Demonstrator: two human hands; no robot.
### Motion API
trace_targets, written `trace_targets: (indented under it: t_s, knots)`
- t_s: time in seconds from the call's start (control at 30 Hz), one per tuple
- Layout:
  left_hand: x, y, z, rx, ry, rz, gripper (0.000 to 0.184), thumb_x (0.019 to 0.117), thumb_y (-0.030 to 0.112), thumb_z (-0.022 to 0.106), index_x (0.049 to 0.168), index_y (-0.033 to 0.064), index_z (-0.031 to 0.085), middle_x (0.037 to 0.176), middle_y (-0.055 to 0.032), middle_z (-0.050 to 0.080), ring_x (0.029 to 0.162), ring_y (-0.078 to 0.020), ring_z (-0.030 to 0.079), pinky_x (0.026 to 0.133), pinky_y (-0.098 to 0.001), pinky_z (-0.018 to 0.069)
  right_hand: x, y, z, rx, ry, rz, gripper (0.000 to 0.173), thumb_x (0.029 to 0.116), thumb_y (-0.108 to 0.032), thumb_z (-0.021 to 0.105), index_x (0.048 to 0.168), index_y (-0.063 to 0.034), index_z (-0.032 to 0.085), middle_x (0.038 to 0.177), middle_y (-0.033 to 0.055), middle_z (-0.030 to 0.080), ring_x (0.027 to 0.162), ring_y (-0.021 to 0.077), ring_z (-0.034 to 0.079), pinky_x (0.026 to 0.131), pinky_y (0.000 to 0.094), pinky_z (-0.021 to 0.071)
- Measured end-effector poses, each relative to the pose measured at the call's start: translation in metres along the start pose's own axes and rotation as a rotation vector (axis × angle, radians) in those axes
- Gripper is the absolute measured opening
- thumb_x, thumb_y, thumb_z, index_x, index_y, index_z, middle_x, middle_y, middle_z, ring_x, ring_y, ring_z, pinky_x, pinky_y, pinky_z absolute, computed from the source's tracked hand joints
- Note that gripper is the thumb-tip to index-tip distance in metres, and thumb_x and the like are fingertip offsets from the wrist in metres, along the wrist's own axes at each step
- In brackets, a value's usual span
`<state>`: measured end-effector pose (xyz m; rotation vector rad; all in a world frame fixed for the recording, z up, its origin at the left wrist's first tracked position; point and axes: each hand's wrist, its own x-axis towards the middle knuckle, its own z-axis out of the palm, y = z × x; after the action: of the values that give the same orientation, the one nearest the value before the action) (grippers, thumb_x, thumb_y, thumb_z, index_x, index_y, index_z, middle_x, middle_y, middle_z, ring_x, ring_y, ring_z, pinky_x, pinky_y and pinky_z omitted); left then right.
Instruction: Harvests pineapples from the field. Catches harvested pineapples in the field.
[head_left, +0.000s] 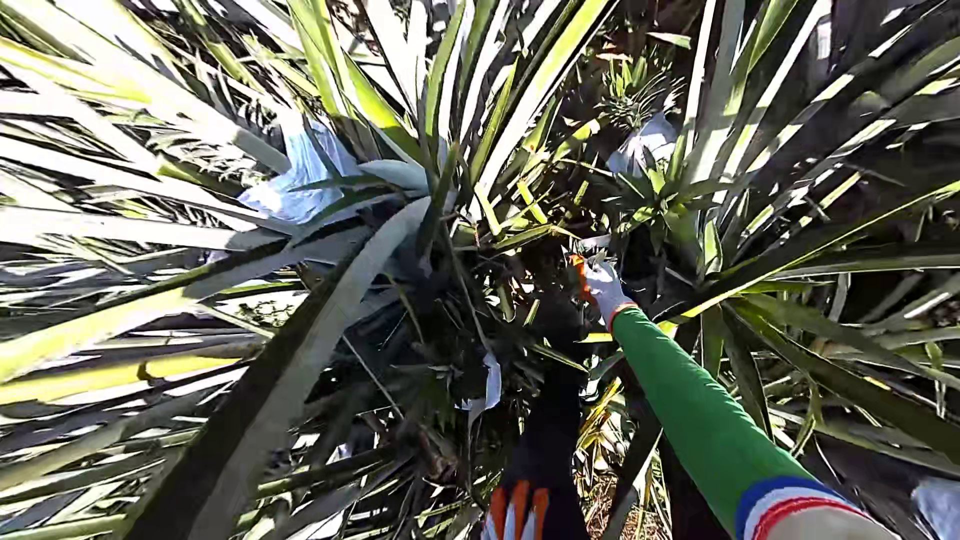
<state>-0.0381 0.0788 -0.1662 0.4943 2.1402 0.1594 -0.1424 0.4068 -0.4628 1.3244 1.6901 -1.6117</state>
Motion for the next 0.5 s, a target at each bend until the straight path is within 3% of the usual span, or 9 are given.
trace_targets:
  t_s: [0.07,0.17,0.23,0.3,0.37,0.43,0.5]
  knots:
    - [0.003,0.006,-0.008,-0.005,-0.035,0.009,0.112,0.0617,0.083,0.076,0.148,0.0132,0.055,0.159,-0.0253,0.039,0.149,-0.0550,0.026,0.119,-0.0730,0.0236,-0.033,0.008,-0.026,0.151,0.090,0.120,0.051,0.1063,-0.047,0.050,0.139,-0.0100,0.061,0.132,0.0190,0.066,0.120,0.0325,0.065,0.104,0.0563,0.0521]
    - [0.010,0.018,-0.021,0.067,-0.096,0.018,0.113,0.0601,0.081,0.078,0.151,0.0183,0.053,0.163,-0.0200,0.035,0.151,-0.0514,0.024,0.119,-0.0711,0.0249,-0.109,-0.024,-0.052,0.246,0.175,0.173,0.046,0.1054,-0.040,0.056,0.132,-0.0038,0.065,0.119,0.0195,0.071,0.102,0.0293,0.072,0.092,0.0496,0.0592]
    - [0.017,0.028,-0.032,0.092,-0.150,0.018,0.112,0.0598,0.076,0.082,0.153,0.0231,0.050,0.167,-0.0144,0.030,0.154,-0.0468,0.020,0.121,-0.0688,0.0236,-0.174,-0.048,-0.075,0.176,0.202,0.097,0.044,0.1037,-0.041,0.057,0.128,-0.0057,0.068,0.115,0.0155,0.073,0.099,0.0250,0.072,0.091,0.0473,0.0592]
    - [0.024,0.040,-0.043,0.108,-0.158,0.023,0.106,0.0660,0.074,0.080,0.154,0.0243,0.048,0.167,-0.0117,0.031,0.154,-0.0441,0.021,0.120,-0.0676,0.0260,-0.246,-0.068,-0.107,0.170,0.229,-0.024,0.039,0.1039,-0.036,0.057,0.123,-0.0064,0.071,0.111,0.0132,0.074,0.098,0.0226,0.072,0.090,0.0472,0.0596]
    - [0.031,0.057,-0.063,0.086,-0.190,-0.013,0.099,0.0760,0.072,0.075,0.157,0.0231,0.044,0.168,-0.0109,0.030,0.155,-0.0416,0.021,0.120,-0.0667,0.0249,-0.320,-0.094,-0.138,0.314,0.270,-0.149,0.033,0.1052,-0.028,0.055,0.117,-0.0019,0.071,0.096,0.0117,0.075,0.077,0.0193,0.072,0.070,0.0419,0.0630]
    - [0.031,0.076,-0.086,-0.043,-0.195,-0.075,0.096,0.0822,0.065,0.074,0.159,0.0188,0.040,0.167,-0.0153,0.029,0.154,-0.0417,0.023,0.121,-0.0656,0.0235,-0.394,-0.119,-0.158,0.444,0.285,-0.175,0.036,0.1061,-0.031,0.051,0.114,-0.0012,0.068,0.081,0.0071,0.071,0.060,0.0146,0.065,0.055,0.0356,0.0584]
    - [0.038,0.082,-0.091,-0.113,-0.121,-0.088,0.100,0.0791,0.069,0.074,0.159,0.0197,0.039,0.164,-0.0164,0.035,0.148,-0.0431,0.036,0.116,-0.0662,0.0328,-0.452,-0.127,-0.162,0.471,0.224,-0.202,0.035,0.1059,-0.031,0.047,0.112,-0.0024,0.065,0.079,0.0013,0.070,0.063,0.0094,0.066,0.058,0.0318,0.0595]
